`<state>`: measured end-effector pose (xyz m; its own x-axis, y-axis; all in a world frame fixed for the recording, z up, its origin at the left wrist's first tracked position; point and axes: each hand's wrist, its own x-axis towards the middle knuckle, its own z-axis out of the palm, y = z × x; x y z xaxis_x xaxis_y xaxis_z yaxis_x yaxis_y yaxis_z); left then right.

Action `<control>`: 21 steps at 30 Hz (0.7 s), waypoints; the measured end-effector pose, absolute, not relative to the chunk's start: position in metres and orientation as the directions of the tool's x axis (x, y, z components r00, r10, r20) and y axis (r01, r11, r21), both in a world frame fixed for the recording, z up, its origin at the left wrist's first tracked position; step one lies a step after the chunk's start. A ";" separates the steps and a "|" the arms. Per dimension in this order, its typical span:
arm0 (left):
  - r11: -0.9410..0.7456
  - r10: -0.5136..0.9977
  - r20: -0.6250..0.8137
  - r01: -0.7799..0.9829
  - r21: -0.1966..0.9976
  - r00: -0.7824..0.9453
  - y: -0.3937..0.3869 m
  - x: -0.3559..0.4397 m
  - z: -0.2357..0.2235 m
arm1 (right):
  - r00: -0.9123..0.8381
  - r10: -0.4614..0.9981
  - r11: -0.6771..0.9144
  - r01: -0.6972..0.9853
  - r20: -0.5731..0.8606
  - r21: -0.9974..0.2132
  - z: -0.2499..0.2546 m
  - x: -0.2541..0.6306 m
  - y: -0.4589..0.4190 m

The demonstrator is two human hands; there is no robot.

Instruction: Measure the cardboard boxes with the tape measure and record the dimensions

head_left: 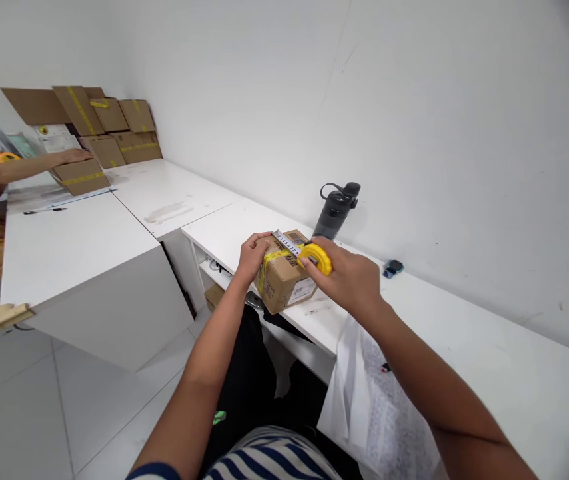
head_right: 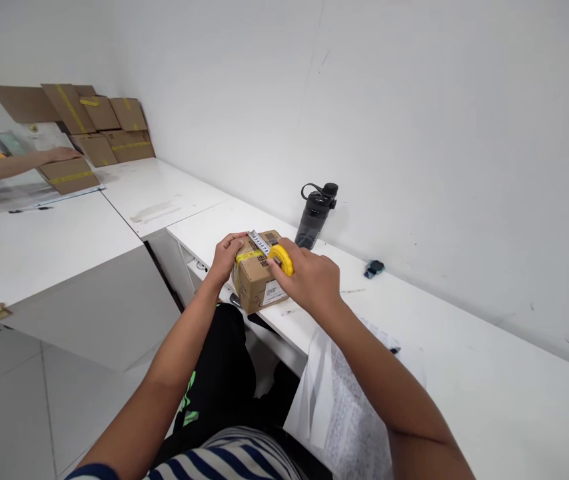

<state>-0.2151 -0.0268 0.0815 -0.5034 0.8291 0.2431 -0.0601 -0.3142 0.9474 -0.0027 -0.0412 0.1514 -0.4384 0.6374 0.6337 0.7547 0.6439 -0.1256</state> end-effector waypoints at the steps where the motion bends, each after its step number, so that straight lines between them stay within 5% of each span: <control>1: -0.316 0.828 0.247 -0.056 0.947 -0.504 -0.027 -0.215 0.082 | -0.463 0.649 0.651 0.748 0.603 -0.126 0.155 -0.012 -0.036; 12: -0.308 0.814 0.267 0.006 0.951 -0.516 -0.030 -0.214 0.084 | -0.608 0.722 0.672 0.731 0.330 -0.123 0.188 -0.087 0.018; 21: -0.343 0.786 0.285 -0.003 0.939 -0.548 -0.029 -0.214 0.079 | -0.388 0.759 0.605 0.718 0.522 -0.346 0.166 0.002 0.002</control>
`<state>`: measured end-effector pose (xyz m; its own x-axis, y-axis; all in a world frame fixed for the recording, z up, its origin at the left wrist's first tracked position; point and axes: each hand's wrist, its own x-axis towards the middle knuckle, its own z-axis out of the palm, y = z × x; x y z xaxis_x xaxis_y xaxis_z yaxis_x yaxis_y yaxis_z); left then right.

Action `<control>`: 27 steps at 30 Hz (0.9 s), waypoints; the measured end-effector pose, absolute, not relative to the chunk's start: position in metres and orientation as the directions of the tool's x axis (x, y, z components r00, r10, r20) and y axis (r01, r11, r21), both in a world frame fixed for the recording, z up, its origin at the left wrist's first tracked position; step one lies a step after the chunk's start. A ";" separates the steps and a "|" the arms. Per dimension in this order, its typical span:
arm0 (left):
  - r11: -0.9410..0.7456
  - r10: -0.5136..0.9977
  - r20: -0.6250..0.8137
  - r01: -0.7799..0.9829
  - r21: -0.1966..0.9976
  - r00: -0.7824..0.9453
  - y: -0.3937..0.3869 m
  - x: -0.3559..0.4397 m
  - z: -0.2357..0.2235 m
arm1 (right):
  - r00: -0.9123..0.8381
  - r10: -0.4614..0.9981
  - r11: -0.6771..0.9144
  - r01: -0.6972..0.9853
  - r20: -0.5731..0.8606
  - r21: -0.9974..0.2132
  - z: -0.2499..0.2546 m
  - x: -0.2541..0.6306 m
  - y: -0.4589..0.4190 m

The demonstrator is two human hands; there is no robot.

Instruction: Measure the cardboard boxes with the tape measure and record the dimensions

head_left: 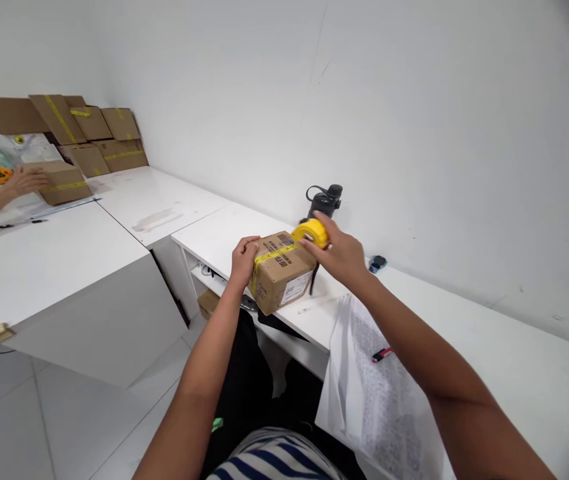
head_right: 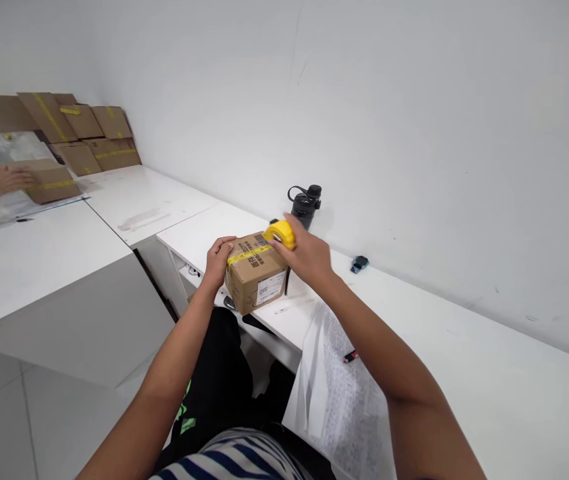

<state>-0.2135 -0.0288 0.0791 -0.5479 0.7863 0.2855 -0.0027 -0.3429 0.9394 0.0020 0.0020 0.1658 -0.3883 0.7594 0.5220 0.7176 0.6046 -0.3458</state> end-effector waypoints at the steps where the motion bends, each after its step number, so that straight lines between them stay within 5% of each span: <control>1: -0.346 0.787 0.287 -0.006 0.938 -0.547 -0.028 -0.213 0.079 | -0.321 0.783 0.564 0.728 0.533 -0.390 0.159 0.021 -0.002; 7: -0.393 0.730 0.309 -0.003 0.920 -0.610 -0.022 -0.207 0.081 | 0.027 0.932 0.228 0.730 0.361 -0.644 0.097 0.146 -0.018; 11: -0.416 0.817 0.323 -0.101 0.904 -0.478 -0.008 -0.211 0.085 | 0.131 0.979 0.106 0.338 0.158 -0.935 0.062 0.185 -0.027; 15: -0.290 0.939 0.241 -0.188 0.938 -0.247 0.004 -0.229 0.094 | 0.020 1.000 -0.019 -0.062 -0.021 -0.998 0.057 0.173 -0.030; 18: -0.138 0.969 0.080 -0.243 0.960 -0.233 -0.005 -0.256 0.099 | -0.219 0.973 -0.112 -0.190 -0.069 -0.975 0.067 0.141 -0.029; 23: 0.190 0.968 -0.224 -0.257 0.948 -0.112 -0.062 -0.295 0.091 | -0.426 0.899 -0.009 -0.240 0.097 -0.971 0.084 0.060 -0.024; 27: 0.145 0.957 -0.192 -0.216 0.966 -0.219 -0.098 -0.281 0.073 | -0.467 0.855 0.139 -0.215 0.226 -0.967 0.103 -0.004 -0.021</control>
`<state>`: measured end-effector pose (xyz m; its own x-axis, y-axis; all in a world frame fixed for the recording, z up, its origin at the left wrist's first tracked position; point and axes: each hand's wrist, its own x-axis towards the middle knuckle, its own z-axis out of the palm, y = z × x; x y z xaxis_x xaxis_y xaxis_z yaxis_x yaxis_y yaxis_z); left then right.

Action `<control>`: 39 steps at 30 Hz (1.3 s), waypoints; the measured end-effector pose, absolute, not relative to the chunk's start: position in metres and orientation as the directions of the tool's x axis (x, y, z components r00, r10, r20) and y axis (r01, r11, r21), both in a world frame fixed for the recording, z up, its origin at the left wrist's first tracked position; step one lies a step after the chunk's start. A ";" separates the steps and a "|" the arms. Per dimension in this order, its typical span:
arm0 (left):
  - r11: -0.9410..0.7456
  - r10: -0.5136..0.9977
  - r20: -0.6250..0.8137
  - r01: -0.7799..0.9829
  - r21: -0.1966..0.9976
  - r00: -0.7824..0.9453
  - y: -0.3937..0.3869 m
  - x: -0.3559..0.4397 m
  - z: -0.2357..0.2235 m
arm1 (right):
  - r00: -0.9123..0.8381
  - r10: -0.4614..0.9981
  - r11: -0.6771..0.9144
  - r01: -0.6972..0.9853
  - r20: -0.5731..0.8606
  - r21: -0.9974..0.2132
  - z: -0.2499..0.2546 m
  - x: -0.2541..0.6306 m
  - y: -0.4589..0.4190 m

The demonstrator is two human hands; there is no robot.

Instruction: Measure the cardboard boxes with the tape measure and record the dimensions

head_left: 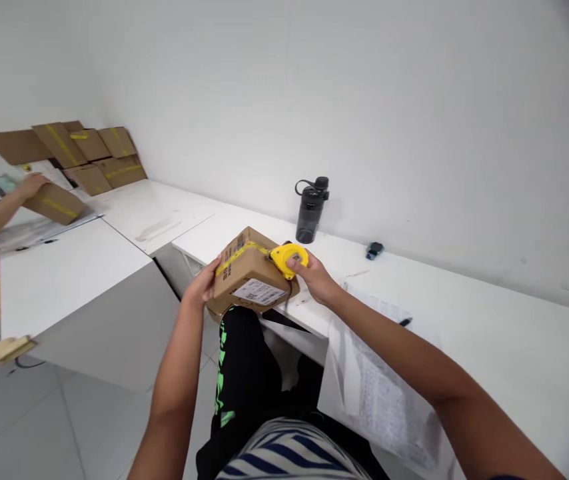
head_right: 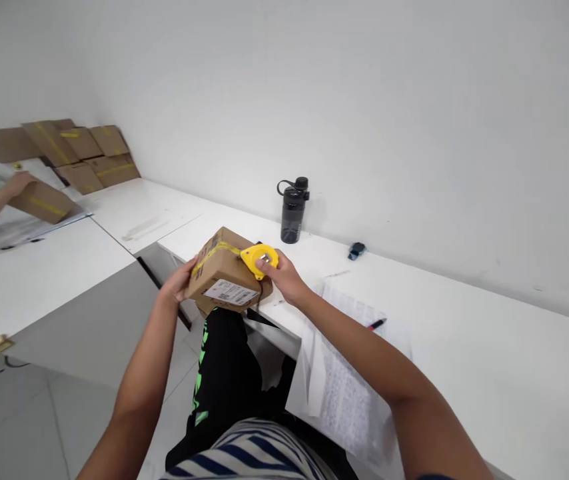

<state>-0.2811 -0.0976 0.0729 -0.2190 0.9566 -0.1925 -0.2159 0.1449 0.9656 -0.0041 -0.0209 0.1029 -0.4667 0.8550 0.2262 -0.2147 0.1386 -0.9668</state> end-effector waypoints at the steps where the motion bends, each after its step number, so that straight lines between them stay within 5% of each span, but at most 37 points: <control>1: 0.118 0.948 -0.170 -0.197 0.973 -0.269 -0.099 -0.272 0.068 | -0.486 0.840 0.171 -0.186 0.242 -0.968 0.109 -0.015 -0.020; 5: -0.014 0.881 -0.039 -0.109 0.994 -0.472 -0.081 -0.237 0.057 | -0.563 0.776 0.393 0.079 0.284 -0.916 0.134 -0.035 -0.013; 10: -0.125 0.846 0.064 -0.080 0.989 -0.529 -0.072 -0.218 0.062 | -0.575 0.747 0.606 0.383 0.333 -0.697 0.144 -0.044 -0.002; 16: -0.215 0.813 0.190 0.021 0.976 -0.551 -0.080 -0.175 0.050 | -0.861 0.471 0.670 0.209 0.190 -0.713 0.164 -0.052 0.034; 21: -0.311 0.729 0.328 0.136 0.941 -0.600 -0.065 -0.155 0.043 | -0.934 0.344 0.658 0.164 0.099 -0.735 0.176 -0.060 0.046; 28: -0.335 0.745 0.346 0.130 0.933 -0.570 -0.063 -0.166 0.036 | -0.934 0.287 0.898 0.186 0.211 -0.399 0.172 -0.074 0.042; 39: -0.367 0.669 0.477 0.305 0.879 -0.570 -0.061 -0.167 0.034 | -0.889 0.454 0.685 0.387 -0.054 -0.617 0.191 0.010 0.075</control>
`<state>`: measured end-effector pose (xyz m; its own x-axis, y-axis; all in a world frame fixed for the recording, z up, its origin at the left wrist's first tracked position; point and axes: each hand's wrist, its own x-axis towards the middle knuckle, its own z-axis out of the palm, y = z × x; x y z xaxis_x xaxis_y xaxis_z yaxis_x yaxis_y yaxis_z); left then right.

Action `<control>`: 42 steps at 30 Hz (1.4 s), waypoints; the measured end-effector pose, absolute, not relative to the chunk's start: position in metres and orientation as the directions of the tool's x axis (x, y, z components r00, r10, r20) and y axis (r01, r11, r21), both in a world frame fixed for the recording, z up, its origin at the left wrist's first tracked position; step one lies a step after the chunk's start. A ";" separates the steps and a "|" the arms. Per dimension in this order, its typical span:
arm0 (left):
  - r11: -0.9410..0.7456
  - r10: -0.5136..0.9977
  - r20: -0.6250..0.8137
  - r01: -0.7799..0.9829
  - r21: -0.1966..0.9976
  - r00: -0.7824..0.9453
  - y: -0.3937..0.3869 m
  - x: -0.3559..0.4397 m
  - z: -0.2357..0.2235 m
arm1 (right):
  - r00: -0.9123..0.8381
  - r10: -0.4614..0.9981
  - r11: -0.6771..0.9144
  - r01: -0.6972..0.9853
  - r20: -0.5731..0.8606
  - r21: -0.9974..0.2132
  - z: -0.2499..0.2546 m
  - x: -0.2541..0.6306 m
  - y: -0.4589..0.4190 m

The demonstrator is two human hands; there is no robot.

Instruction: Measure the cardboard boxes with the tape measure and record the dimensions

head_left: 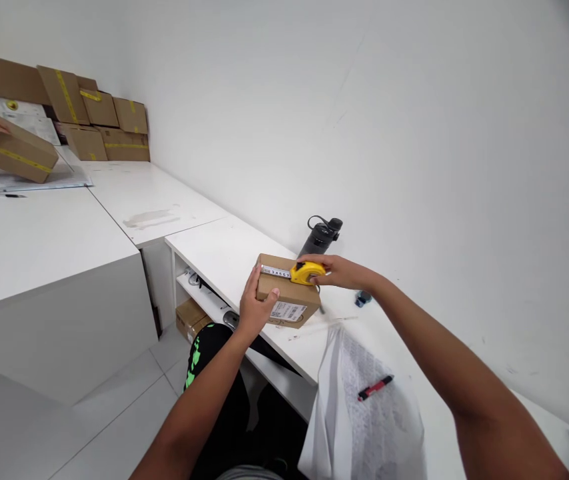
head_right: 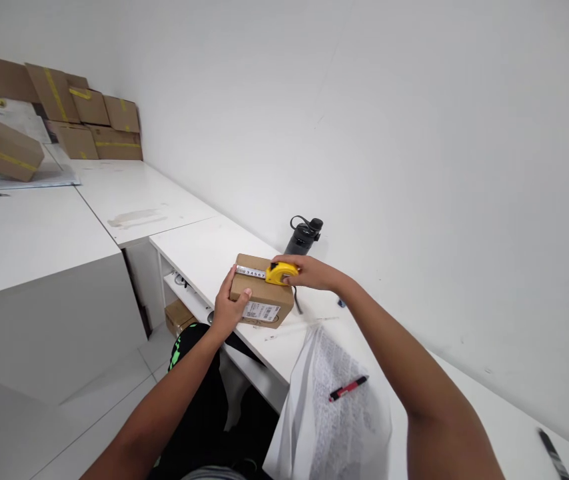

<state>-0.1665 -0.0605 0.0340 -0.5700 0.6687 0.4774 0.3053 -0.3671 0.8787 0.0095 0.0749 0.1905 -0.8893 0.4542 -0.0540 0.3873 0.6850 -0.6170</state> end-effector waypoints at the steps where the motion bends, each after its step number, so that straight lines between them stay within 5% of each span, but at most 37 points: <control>1: -0.368 0.667 0.479 0.307 0.878 -0.570 -0.060 -0.166 0.034 | -0.871 0.485 0.639 0.413 -0.077 -0.649 0.189 0.023 0.081; 7: -0.378 0.658 0.483 0.301 0.875 -0.578 -0.055 -0.167 0.033 | -0.777 0.618 0.454 0.473 -0.116 -0.755 0.175 0.075 0.098; 13: -0.397 0.665 0.469 0.256 0.881 -0.582 -0.054 -0.166 0.033 | -0.799 0.601 0.537 0.400 0.005 -0.743 0.184 0.050 0.083; 18: -0.399 0.675 0.457 0.234 0.887 -0.579 -0.059 -0.162 0.032 | -0.904 0.418 0.716 0.268 0.089 -0.644 0.180 -0.022 0.066; 23: -0.389 0.654 0.443 0.229 0.892 -0.613 -0.060 -0.160 0.033 | -0.842 0.360 0.886 0.174 0.402 -0.429 0.169 -0.085 0.039; 29: -0.345 0.692 0.438 0.270 0.899 -0.575 -0.061 -0.159 0.042 | -0.842 0.363 0.912 0.234 0.400 -0.337 0.177 -0.079 0.036; 35: -0.240 0.625 0.397 0.318 0.917 -0.673 -0.041 -0.169 0.054 | -0.603 0.458 0.875 0.437 0.653 -0.210 0.176 0.010 0.016; 38: -0.134 0.551 0.437 0.442 0.887 -0.711 -0.028 -0.171 0.066 | -0.404 0.578 0.763 0.574 0.709 -0.295 0.156 0.081 0.004; 42: -0.191 0.396 0.696 0.688 0.700 -0.599 -0.034 -0.131 0.069 | -0.066 0.774 0.552 0.558 0.629 -0.619 0.114 0.160 -0.013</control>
<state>-0.1310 -0.0340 0.0691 -0.5987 0.3963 0.6961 0.6878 -0.1909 0.7003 0.1604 -0.0127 0.1138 -0.0665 0.7742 0.6295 0.5585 0.5517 -0.6195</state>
